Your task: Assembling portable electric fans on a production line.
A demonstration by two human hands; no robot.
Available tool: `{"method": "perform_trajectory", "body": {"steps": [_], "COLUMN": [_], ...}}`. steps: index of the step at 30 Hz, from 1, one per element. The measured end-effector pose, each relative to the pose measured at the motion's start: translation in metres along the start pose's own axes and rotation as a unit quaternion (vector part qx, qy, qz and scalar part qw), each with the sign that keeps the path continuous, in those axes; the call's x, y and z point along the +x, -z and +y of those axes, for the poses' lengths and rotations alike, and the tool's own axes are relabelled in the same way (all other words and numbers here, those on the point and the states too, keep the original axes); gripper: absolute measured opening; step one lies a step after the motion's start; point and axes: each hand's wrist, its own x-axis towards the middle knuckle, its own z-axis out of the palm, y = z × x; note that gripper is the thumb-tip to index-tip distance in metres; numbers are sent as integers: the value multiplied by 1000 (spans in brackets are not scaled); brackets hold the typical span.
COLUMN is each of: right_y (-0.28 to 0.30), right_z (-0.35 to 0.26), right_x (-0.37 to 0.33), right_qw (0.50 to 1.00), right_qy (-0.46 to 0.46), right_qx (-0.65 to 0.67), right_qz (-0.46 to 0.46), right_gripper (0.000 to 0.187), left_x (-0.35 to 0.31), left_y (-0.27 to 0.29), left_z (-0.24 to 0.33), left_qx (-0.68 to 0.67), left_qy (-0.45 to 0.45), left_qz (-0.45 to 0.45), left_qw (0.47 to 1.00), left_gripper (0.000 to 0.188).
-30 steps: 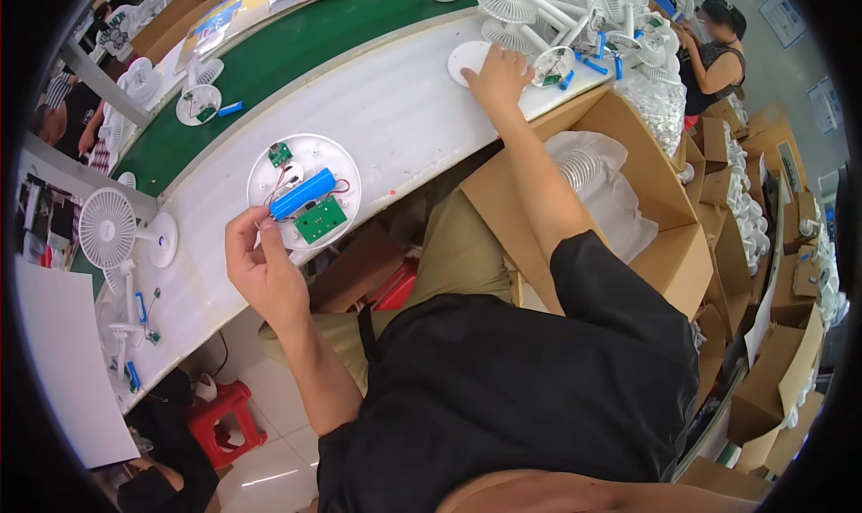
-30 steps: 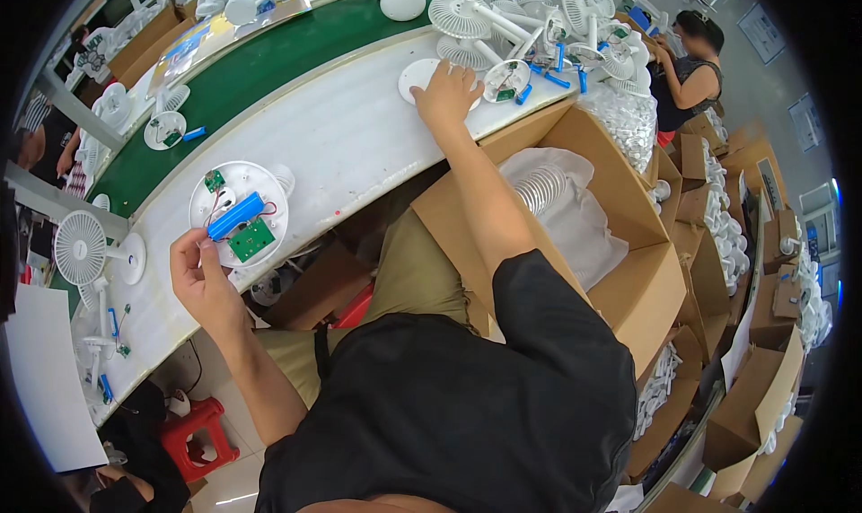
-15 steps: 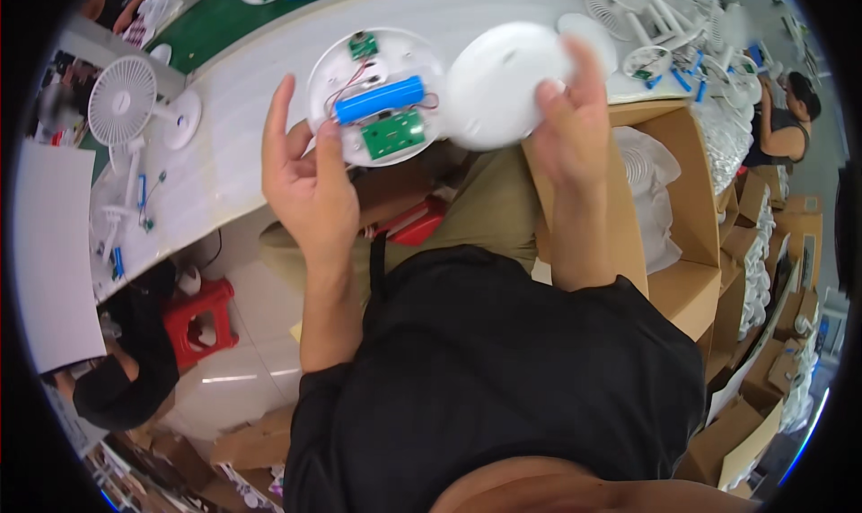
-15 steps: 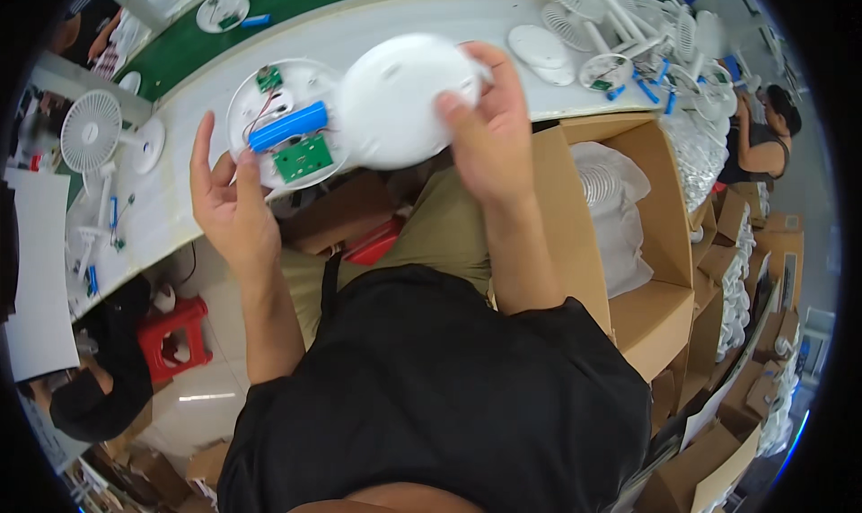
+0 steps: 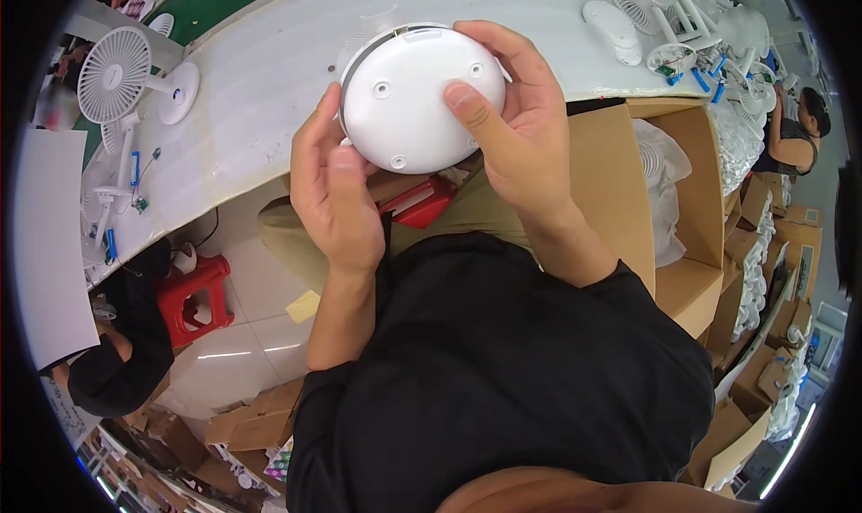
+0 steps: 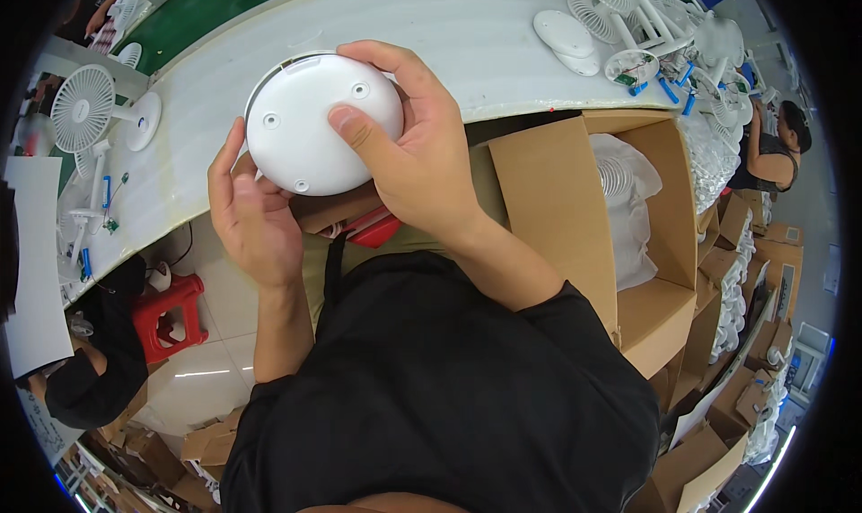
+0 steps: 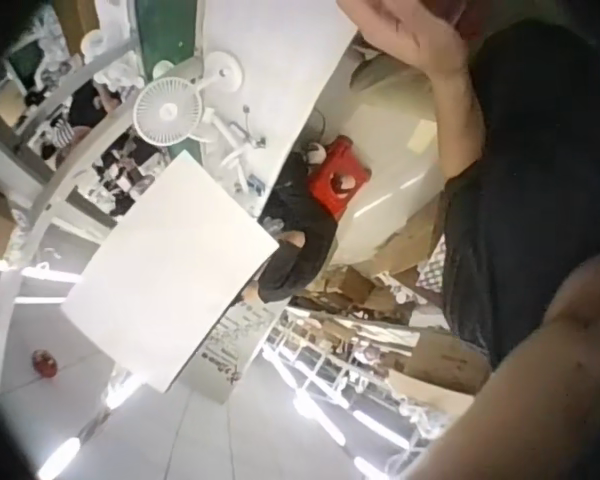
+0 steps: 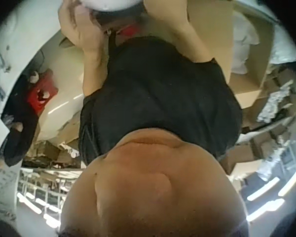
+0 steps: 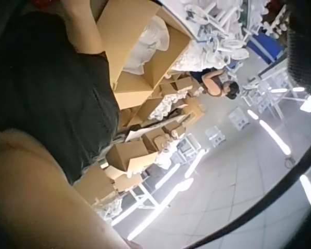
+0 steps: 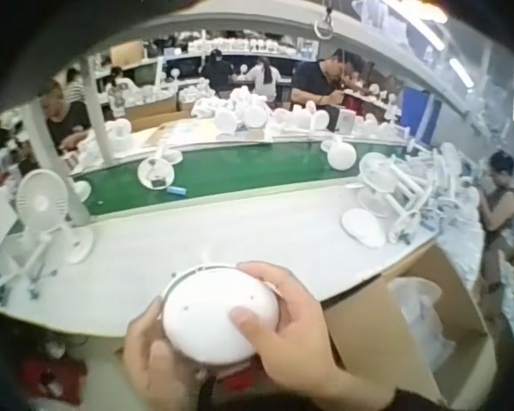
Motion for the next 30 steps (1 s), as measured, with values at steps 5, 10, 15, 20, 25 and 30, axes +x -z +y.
{"method": "perform_trajectory", "body": {"steps": [5,10,15,20,25,30], "right_y": [2,7,12,12,12,8], "right_z": [-2,-12,-17,-17,-20,-17], "right_x": [-2,2,4,3,12,21], "right_qw": [998,984,975,986,983,979], "right_qy": [28,70,53,15,-15,0], "right_qx": [-50,-159,-190,-140,-142,-143], "right_qz": [-7,-47,-99,-87,-119,-144], "right_gripper": [41,44,49,48,41,31], "left_x": [-10,-17,-22,-15,-14,-14], "left_y": [-4,-3,-7,-4,2,10], "left_z": [8,8,8,19,19,5], "left_qx": [149,158,145,147,153,168], "left_qy": [-46,-31,-29,29,58,10], "left_qz": [-49,-41,-30,-54,-68,-64], "left_qw": [987,986,989,987,984,984], "left_gripper": [54,58,56,54,53,50]}}
